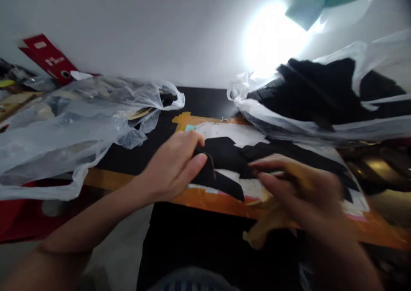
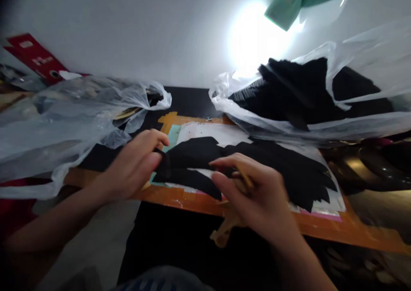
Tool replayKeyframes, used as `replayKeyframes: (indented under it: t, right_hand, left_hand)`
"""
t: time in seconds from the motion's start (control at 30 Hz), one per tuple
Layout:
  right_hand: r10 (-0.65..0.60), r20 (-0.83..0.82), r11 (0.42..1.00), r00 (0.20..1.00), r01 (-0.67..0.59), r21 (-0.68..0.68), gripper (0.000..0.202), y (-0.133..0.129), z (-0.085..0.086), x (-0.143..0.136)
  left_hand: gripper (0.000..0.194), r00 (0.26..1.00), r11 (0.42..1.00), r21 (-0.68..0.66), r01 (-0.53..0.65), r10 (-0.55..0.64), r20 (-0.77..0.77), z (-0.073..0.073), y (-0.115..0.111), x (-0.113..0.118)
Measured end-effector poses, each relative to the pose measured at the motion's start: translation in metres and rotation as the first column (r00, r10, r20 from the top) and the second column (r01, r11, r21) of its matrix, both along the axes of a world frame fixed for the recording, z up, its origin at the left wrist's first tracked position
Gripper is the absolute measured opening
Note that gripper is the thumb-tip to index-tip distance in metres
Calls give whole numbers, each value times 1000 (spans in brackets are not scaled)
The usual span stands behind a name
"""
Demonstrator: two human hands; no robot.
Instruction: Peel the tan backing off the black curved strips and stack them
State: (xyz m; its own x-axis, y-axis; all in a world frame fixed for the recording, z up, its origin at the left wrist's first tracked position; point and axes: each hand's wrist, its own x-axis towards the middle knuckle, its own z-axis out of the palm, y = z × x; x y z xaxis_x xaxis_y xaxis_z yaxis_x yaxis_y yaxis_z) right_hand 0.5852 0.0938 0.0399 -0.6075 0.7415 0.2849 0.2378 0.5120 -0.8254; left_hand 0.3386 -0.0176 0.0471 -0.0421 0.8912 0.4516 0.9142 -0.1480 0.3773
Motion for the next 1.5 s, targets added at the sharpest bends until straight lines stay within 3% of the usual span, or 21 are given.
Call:
replayKeyframes:
  t: [0.1, 0.23, 0.4, 0.53, 0.67, 0.77, 0.87, 0.97, 1.03, 1.1, 1.2, 1.3, 1.37, 1.43, 1.5]
  right_hand:
    - [152, -1, 970, 988, -149, -190, 24, 2, -36, -33]
    - [174, -43, 918, 984, -178, -353, 25, 4, -72, -41]
    - [306, -42, 835, 951, -289, -469, 29, 14, -78, -35]
    - [305, -170, 771, 937, -348, -534, 29, 13, -75, -38]
    - [242, -312, 697, 919, -388, -603, 27, 6, -79, -42]
    - [186, -370, 651, 910, -396, -647, 31, -2, -87, -46]
    - [94, -443, 545, 891, -419, -726, 42, -11, -97, -50]
    - [-167, -440, 469, 882, -322, -823, 41, -17, -108, -48]
    - [-317, -379, 494, 870, -189, -848, 34, -16, -114, -40]
    - [-406, -352, 544, 843, -87, -835, 29, -11, -121, -25]
    - [-483, -378, 566, 790, -48, -823, 30, 3, -129, 6]
    - [-520, -387, 552, 761, -46, -833, 38, 18, -129, 39]
    - [-481, -351, 588, 804, -2, -809, 39, 20, -121, 54]
    - [-355, -230, 673, 906, 77, -736, 35, 15, -107, 55]
    - [-124, -71, 781, 990, 53, -623, 34, 2, -89, 43]
  left_hand:
    - [19, 996, 998, -13, 56, -57, -71, -35, 10, 13]
    - [17, 994, 999, 6, 49, -48, -95, -66, 15, 23]
    - [17, 997, 998, 12, 69, -69, -44, -73, 11, 16]
    - [31, 990, 989, 35, 143, -143, -3, -75, 6, 11]
    - [38, 941, 937, 148, 316, -329, 76, -77, 5, 12]
    - [30, 901, 907, 231, 352, -395, 179, -79, 4, 14]
    - [16, 895, 912, 309, 271, -357, 268, -87, -1, 14]
    - [3, 902, 942, 335, 32, -171, 397, -100, -12, 10]
    - [14, 858, 925, 323, -200, 6, 513, -109, -20, 3]
    - [24, 771, 859, 320, -399, 126, 624, -115, -27, -8]
    - [20, 637, 800, 318, -509, 102, 764, -115, -37, -34]
    - [5, 558, 800, 322, -506, 19, 829, -106, -45, -60]
    - [12, 590, 815, 344, -466, -4, 807, -97, -47, -68]
    - [38, 657, 890, 296, -346, 4, 754, -89, -45, -61]
    - [77, 732, 985, 122, -120, 5, 681, -81, -41, -40]
